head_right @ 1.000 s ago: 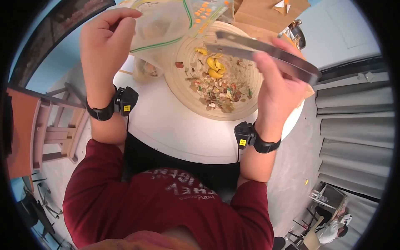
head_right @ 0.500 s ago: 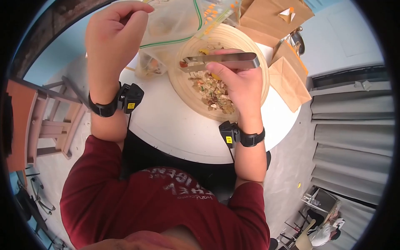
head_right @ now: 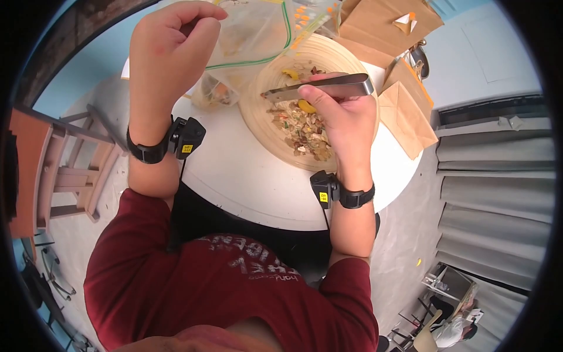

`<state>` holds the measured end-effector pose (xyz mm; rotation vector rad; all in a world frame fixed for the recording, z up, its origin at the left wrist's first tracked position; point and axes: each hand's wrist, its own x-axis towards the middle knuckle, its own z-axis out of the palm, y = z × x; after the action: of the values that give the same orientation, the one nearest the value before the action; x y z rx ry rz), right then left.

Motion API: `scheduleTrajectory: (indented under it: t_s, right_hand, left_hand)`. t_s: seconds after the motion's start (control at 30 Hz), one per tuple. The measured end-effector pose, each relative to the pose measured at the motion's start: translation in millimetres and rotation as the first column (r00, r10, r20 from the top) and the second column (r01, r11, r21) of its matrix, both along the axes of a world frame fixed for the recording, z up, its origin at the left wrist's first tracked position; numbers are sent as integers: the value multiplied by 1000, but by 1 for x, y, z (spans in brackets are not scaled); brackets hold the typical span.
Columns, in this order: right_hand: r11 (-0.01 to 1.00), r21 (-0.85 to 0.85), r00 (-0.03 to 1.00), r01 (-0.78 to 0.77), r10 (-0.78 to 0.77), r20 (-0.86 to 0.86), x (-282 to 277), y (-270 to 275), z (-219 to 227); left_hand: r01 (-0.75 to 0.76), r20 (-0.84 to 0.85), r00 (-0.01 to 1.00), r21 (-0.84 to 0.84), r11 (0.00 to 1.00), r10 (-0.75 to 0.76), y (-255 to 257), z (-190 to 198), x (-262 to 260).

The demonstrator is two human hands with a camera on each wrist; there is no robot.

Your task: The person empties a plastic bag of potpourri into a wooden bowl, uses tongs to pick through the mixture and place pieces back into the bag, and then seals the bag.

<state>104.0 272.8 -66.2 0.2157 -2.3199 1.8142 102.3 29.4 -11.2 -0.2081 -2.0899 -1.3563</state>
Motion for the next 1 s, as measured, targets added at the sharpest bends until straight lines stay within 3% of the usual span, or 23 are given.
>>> scheduleTrajectory:
  t_s: [0.1, 0.3, 0.43, 0.53, 0.63, 0.73, 0.77, 0.83, 0.93, 1.0]
  right_hand:
    - [998, -28, 998, 62, -63, -20, 0, 12, 6]
    - [976, -158, 971, 150, -175, -161, -5, 48, 19]
    - [901, -434, 931, 19, -174, -322, -1, 63, 32]
    - [852, -513, 910, -98, -131, -392, 3, 44, 30]
    - [941, -317, 908, -117, -28, -419, 7, 33, 22]
    - [944, -323, 898, -62, -89, -431, 4, 50, 31]
    - [916, -401, 926, -22, -132, -353, 6, 51, 37]
    - [962, -224, 955, 154, -203, -217, 8, 62, 44]
    - [986, 109, 989, 124, -113, -98, 2, 76, 40]
    - [983, 176, 993, 43, -24, -113, -3, 85, 34]
  left_hand:
    - [-1, -12, 1000, -120, 993, -1, -6, -24, -12]
    - [111, 16, 994, -127, 986, -110, -2, -29, -13]
    - [180, 11, 983, -283, 942, -184, -1, -32, -17]
    - [204, 28, 978, -339, 918, -207, 5, -30, -14]
    - [196, -16, 976, -375, 906, -218, 6, -30, -15]
    - [177, -36, 979, -322, 930, -199, 5, -34, -16]
    - [169, -27, 982, -306, 937, -186, 4, -33, -15]
    - [152, 2, 988, -276, 949, -158, 4, -29, -13]
    - [139, 51, 990, -232, 963, -130, 6, -24, -11]
    - [166, 69, 985, -182, 969, -156, 6, -26, -12]
